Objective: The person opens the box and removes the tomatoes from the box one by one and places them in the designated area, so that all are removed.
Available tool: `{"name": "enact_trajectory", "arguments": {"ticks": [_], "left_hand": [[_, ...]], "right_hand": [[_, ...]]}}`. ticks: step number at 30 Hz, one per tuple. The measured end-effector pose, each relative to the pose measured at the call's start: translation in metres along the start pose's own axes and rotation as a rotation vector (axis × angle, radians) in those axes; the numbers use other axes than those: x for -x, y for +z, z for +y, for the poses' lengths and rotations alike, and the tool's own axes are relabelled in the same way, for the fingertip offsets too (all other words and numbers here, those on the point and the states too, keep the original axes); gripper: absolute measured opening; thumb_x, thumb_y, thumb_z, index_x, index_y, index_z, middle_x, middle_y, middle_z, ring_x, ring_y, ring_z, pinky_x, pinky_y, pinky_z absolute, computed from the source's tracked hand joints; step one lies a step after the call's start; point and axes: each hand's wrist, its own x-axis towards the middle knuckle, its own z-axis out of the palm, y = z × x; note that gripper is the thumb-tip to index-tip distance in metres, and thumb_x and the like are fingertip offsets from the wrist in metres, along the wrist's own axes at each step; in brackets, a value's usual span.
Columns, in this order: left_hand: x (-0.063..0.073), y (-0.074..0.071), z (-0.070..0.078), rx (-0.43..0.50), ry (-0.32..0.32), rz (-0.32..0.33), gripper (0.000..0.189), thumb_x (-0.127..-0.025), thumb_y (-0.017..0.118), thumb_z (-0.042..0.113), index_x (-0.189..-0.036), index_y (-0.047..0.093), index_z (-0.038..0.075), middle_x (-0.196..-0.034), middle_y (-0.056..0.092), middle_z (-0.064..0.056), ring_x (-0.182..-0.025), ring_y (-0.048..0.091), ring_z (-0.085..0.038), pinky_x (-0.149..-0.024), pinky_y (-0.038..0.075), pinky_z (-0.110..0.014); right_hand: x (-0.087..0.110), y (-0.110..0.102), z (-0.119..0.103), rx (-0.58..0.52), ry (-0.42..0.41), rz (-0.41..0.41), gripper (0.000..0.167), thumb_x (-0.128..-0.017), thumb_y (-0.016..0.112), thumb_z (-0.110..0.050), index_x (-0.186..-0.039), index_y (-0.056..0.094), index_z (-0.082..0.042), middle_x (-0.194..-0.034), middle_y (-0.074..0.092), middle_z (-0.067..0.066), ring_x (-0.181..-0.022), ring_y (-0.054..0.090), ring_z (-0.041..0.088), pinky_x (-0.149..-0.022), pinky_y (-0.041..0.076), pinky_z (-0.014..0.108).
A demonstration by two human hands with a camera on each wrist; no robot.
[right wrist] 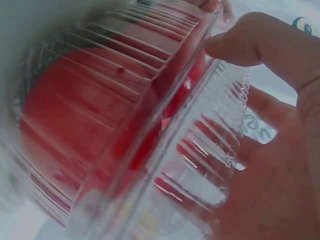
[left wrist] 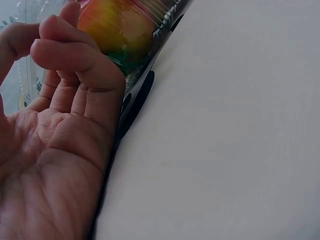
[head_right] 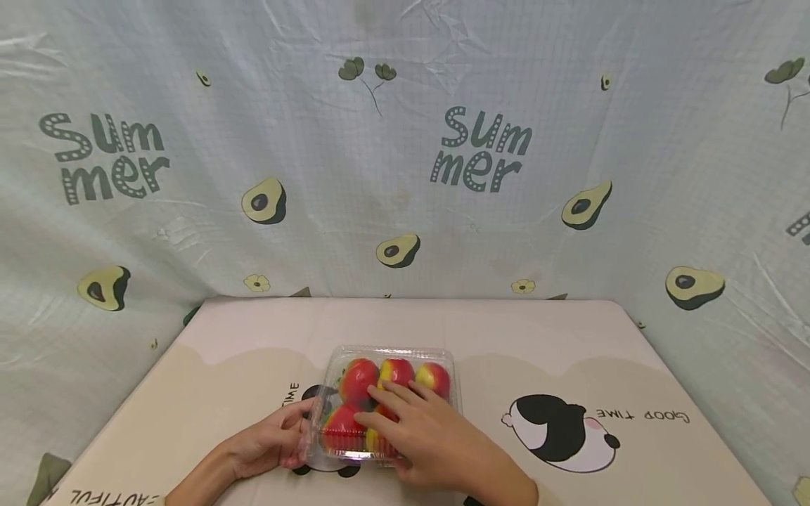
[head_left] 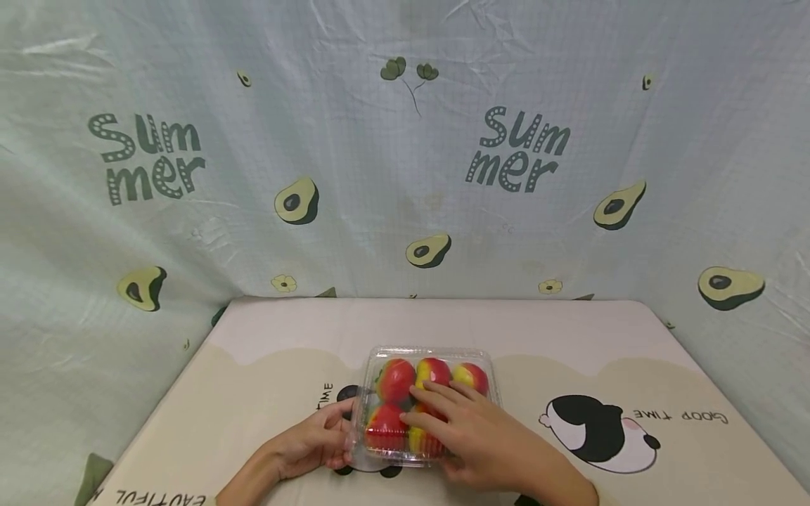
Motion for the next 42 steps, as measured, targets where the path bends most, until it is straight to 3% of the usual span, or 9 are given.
{"name": "enact_trajectory", "arguments": {"ticks": [11, 21, 25, 30, 34, 38, 42], "left_hand": [[0.001, -0.002, -0.002, -0.01, 0.004, -0.012, 0.058, -0.092, 0.05, -0.002, -0.146, 0.032, 0.005, -0.084, 0.069, 0.007, -0.072, 0.067, -0.004, -0.059, 0.05, -0.016], [0.001, 0.001, 0.001, -0.004, 0.004, -0.014, 0.058, -0.092, 0.05, -0.002, -0.147, 0.03, 0.004, -0.084, 0.067, 0.008, -0.073, 0.069, -0.003, -0.06, 0.051, -0.016], [0.001, 0.002, 0.001, -0.015, 0.011, -0.015, 0.046, -0.092, 0.05, -0.002, -0.135, 0.038, 0.008, -0.083, 0.067, 0.008, -0.072, 0.068, -0.003, -0.059, 0.051, -0.015], [0.0, 0.003, 0.001, -0.016, 0.021, -0.007, 0.042, -0.092, 0.051, -0.002, -0.132, 0.041, 0.008, -0.085, 0.067, 0.008, -0.07, 0.065, -0.004, -0.063, 0.053, -0.016], [-0.001, 0.005, 0.002, -0.018, 0.023, 0.026, 0.037, -0.093, 0.054, 0.0, -0.126, 0.041, 0.011, -0.089, 0.069, 0.007, -0.071, 0.061, -0.005, -0.066, 0.053, -0.018], [-0.003, 0.007, 0.003, -0.026, 0.064, 0.064, 0.048, -0.096, 0.056, 0.001, -0.134, 0.029, 0.013, -0.097, 0.071, 0.003, -0.075, 0.063, -0.007, -0.067, 0.054, -0.019], [-0.004, 0.009, 0.007, 0.001, 0.059, 0.094, 0.08, -0.096, 0.057, 0.001, -0.153, 0.004, 0.018, -0.107, 0.07, -0.003, -0.088, 0.067, -0.011, -0.07, 0.057, -0.021]], "right_hand": [[0.008, -0.007, 0.003, -0.013, 0.136, -0.1, 0.098, -0.076, 0.084, -0.022, -0.159, 0.033, -0.04, -0.17, 0.03, 0.007, -0.157, 0.026, 0.038, -0.114, 0.023, 0.079], [0.013, -0.012, 0.001, -0.088, 0.219, -0.164, 0.101, -0.078, 0.084, -0.019, -0.16, 0.031, -0.042, -0.173, 0.023, 0.006, -0.159, 0.018, 0.04, -0.113, 0.018, 0.082], [0.014, -0.011, -0.001, -0.156, 0.256, -0.197, 0.103, -0.079, 0.084, -0.014, -0.16, 0.029, -0.046, -0.174, 0.019, 0.003, -0.16, 0.014, 0.039, -0.108, 0.024, 0.084], [0.014, -0.012, 0.0, -0.186, 0.275, -0.22, 0.103, -0.08, 0.084, -0.013, -0.16, 0.028, -0.047, -0.174, 0.018, 0.0, -0.16, 0.016, 0.038, -0.099, 0.046, 0.074], [0.014, -0.012, 0.0, -0.178, 0.269, -0.218, 0.104, -0.079, 0.084, -0.013, -0.16, 0.029, -0.045, -0.174, 0.019, 0.001, -0.16, 0.018, 0.038, -0.095, 0.052, 0.069], [0.014, -0.013, 0.0, -0.183, 0.273, -0.222, 0.106, -0.077, 0.085, -0.011, -0.16, 0.029, -0.045, -0.174, 0.019, 0.001, -0.159, 0.019, 0.038, -0.095, 0.052, 0.068], [0.013, -0.013, 0.001, -0.188, 0.281, -0.224, 0.109, -0.075, 0.086, -0.009, -0.16, 0.028, -0.046, -0.174, 0.02, 0.001, -0.159, 0.019, 0.039, -0.094, 0.053, 0.067]]}}
